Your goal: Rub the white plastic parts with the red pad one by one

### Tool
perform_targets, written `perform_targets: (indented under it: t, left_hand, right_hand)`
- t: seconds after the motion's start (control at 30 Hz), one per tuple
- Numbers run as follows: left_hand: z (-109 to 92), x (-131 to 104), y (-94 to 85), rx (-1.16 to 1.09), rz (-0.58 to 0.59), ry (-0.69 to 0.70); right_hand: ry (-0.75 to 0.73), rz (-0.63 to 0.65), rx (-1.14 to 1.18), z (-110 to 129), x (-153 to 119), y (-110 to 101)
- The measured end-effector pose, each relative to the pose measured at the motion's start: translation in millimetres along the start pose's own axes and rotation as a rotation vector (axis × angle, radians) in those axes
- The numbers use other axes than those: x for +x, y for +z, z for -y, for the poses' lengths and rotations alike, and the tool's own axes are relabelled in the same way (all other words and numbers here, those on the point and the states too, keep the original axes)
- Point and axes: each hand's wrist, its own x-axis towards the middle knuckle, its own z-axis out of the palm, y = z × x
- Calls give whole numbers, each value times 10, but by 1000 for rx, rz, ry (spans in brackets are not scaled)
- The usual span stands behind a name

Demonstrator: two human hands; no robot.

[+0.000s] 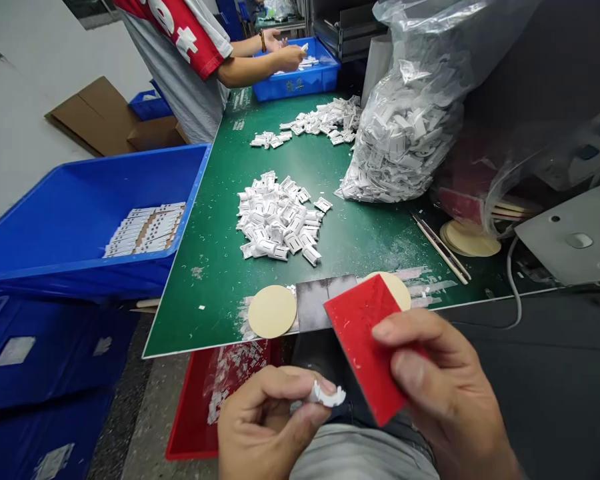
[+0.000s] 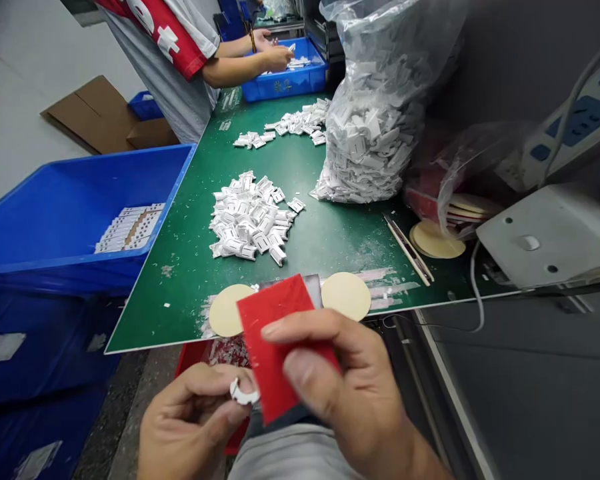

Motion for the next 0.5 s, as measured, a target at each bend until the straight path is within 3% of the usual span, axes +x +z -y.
perform_targets:
  t: [0.07,0.1,0.2,0.3,0.33,0.43,0.5]
  left_hand:
    - [14,6,-9,-2,-1,-45]
    - [21,9,-19,8,-3,-55]
    - [30,4,-40,41,9,-30]
    - [25,-26,-32,24,47,-7]
    - [26,-35,-28,13,58,-2]
    - [48,-40,-46,0,78,27]
    - [76,-14,-95,43,66,24]
  right_hand:
    - [51,187,-40,-23,71,-1]
    - [37,160,-144,-39,108,0]
    - [-77,-163,-398,-78,181,7]
    - [-60,7,-387,-97,191,14]
    - [-66,12,-421,-101,188,16]
    - [-125,-206,-493,-99,180,13]
    - [-82,-40,-433,-89,177,11]
